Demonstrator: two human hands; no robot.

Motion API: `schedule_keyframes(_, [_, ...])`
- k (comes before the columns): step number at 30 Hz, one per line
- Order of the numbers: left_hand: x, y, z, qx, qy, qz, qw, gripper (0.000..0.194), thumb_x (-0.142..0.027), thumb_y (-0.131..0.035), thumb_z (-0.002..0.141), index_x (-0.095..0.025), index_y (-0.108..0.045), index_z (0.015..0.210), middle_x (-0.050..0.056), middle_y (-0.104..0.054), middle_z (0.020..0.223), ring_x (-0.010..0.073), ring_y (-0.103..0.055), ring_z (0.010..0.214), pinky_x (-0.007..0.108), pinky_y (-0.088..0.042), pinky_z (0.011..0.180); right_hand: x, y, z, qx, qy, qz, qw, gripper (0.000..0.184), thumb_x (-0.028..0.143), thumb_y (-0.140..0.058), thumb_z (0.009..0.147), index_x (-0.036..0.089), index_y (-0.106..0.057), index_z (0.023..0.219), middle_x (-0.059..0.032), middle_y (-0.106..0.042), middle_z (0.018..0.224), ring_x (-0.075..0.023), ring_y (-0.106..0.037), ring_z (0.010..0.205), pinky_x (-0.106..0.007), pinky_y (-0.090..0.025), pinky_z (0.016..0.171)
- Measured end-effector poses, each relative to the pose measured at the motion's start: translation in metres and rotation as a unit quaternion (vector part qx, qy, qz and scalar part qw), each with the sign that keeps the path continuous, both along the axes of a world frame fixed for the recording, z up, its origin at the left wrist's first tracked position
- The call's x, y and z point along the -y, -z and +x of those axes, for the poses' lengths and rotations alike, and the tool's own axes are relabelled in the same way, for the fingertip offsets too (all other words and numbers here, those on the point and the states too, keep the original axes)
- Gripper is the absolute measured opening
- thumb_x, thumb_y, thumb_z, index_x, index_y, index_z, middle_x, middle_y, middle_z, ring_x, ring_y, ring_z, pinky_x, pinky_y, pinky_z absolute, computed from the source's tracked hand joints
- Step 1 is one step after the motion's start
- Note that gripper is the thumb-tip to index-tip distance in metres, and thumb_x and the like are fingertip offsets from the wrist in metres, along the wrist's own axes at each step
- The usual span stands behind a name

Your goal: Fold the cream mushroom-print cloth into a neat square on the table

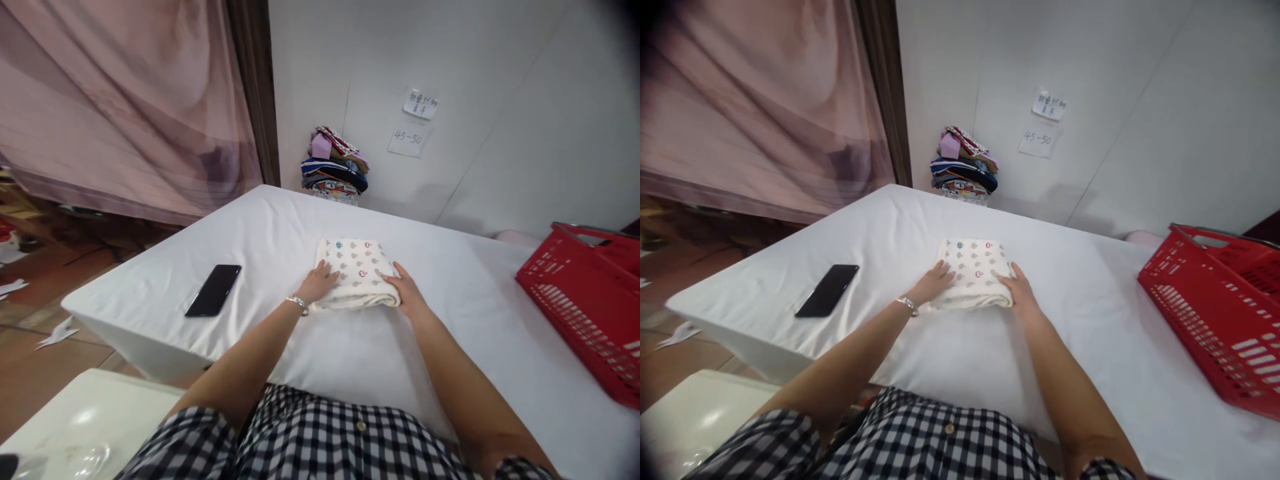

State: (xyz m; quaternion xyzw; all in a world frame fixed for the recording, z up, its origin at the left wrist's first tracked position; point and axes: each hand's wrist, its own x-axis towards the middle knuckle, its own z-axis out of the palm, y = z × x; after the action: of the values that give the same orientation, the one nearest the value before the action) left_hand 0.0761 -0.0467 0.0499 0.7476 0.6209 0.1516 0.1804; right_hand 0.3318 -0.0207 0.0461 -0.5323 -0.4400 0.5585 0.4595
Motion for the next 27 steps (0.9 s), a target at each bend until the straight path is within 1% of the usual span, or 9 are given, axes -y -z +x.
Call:
schedule_keyframes(2, [0.016,0.003,0.017,0.003,0.038,0.023,0.999,0.036,-0.038,-0.033,0.092,-0.025,-0.055,0.118,0.005,-0.046,0.138,0.0213,-0.032,0.133,0.036,-0.033,0.103,-0.01,0.0,0.027,-0.004,0.054,-0.008,0.998,0.087,0.024,-0.073,0.063,0.018,-0.032,0.14,-0.0116,-0.064,0.114,-0.0259,-0.065,0.094,-0.038,-0.055,0.077])
schedule_keyframes(6, [0.044,0.005,0.04,0.015,-0.006,0.038,0.999,0.049,-0.052,-0.034,0.09,-0.027,-0.045,0.13,0.005,-0.031,0.148,0.024,-0.04,0.127,0.037,-0.039,0.099,-0.005,0.012,0.065,0.005,0.181,-0.035,0.983,0.061,0.027,-0.065,0.069,0.014,-0.049,0.126,-0.0126,-0.066,0.108,-0.0236,-0.065,0.091,-0.035,-0.055,0.072])
schedule_keyframes(9, [0.052,0.002,0.043,0.01,-0.019,0.047,0.999,0.05,-0.053,-0.033,0.09,-0.025,-0.047,0.13,0.005,-0.031,0.148,0.0251,-0.044,0.124,0.039,-0.04,0.097,0.016,0.026,0.069,0.004,0.217,0.013,0.976,0.046,0.035,-0.063,0.071,0.017,-0.057,0.114,-0.0087,-0.066,0.108,-0.021,-0.063,0.095,-0.033,-0.053,0.077])
schedule_keyframes(12, [0.056,-0.004,0.045,-0.018,-0.034,0.092,0.995,0.05,-0.053,-0.035,0.09,-0.024,-0.05,0.128,0.006,-0.034,0.146,0.028,-0.037,0.129,0.043,-0.039,0.097,0.037,0.034,0.066,-0.001,0.228,0.071,0.971,0.045,0.042,-0.064,0.069,0.017,-0.061,0.106,-0.0078,-0.067,0.105,-0.0209,-0.064,0.094,-0.035,-0.052,0.081])
schedule_keyframes(15, [0.065,-0.007,0.056,-0.042,0.0,0.174,0.984,0.05,-0.052,-0.039,0.089,-0.022,-0.051,0.127,0.007,-0.038,0.144,0.0293,-0.027,0.134,0.046,-0.03,0.103,0.051,0.033,0.066,0.032,0.227,0.092,0.969,0.047,0.04,-0.062,0.07,0.015,-0.06,0.109,-0.0104,-0.063,0.113,-0.0241,-0.061,0.1,-0.037,-0.051,0.083])
schedule_keyframes(19, [0.073,-0.006,0.076,-0.047,0.1,0.221,0.969,0.054,-0.051,-0.049,0.084,-0.021,-0.047,0.13,0.009,-0.04,0.143,0.0293,-0.029,0.134,0.049,-0.021,0.108,0.061,0.028,0.069,0.175,0.185,0.135,0.958,0.051,0.032,-0.057,0.071,0.019,-0.057,0.12,-0.0089,-0.057,0.125,-0.0279,-0.053,0.114,-0.041,-0.045,0.094])
schedule_keyframes(23, [0.069,0.003,0.086,-0.06,0.127,0.222,0.965,0.055,-0.041,-0.056,0.082,-0.02,-0.045,0.131,0.011,-0.042,0.141,0.0289,-0.033,0.131,0.049,-0.021,0.108,0.063,0.031,0.069,0.349,0.103,0.236,0.901,0.052,0.026,-0.05,0.072,0.023,-0.055,0.124,-0.0045,-0.046,0.137,-0.0239,-0.038,0.128,-0.042,-0.029,0.108])
schedule_keyframes(25, [0.064,0.007,0.086,-0.062,0.13,0.219,0.965,0.053,-0.037,-0.056,0.083,-0.02,-0.045,0.131,0.011,-0.044,0.139,0.0279,-0.036,0.129,0.047,-0.023,0.108,0.063,0.033,0.068,0.41,0.06,0.251,0.875,0.055,0.025,-0.049,0.073,0.024,-0.051,0.129,-0.0038,-0.041,0.141,-0.0221,-0.033,0.131,-0.041,-0.025,0.11])
schedule_keyframes(27, [0.061,0.009,0.084,-0.058,0.129,0.216,0.966,0.049,-0.036,-0.055,0.084,-0.022,-0.046,0.13,0.009,-0.048,0.136,0.0271,-0.039,0.127,0.047,-0.025,0.107,0.063,0.034,0.066,0.443,0.033,0.242,0.862,0.057,0.026,-0.049,0.076,0.025,-0.047,0.133,-0.0034,-0.038,0.143,-0.0218,-0.031,0.132,-0.041,-0.025,0.11])
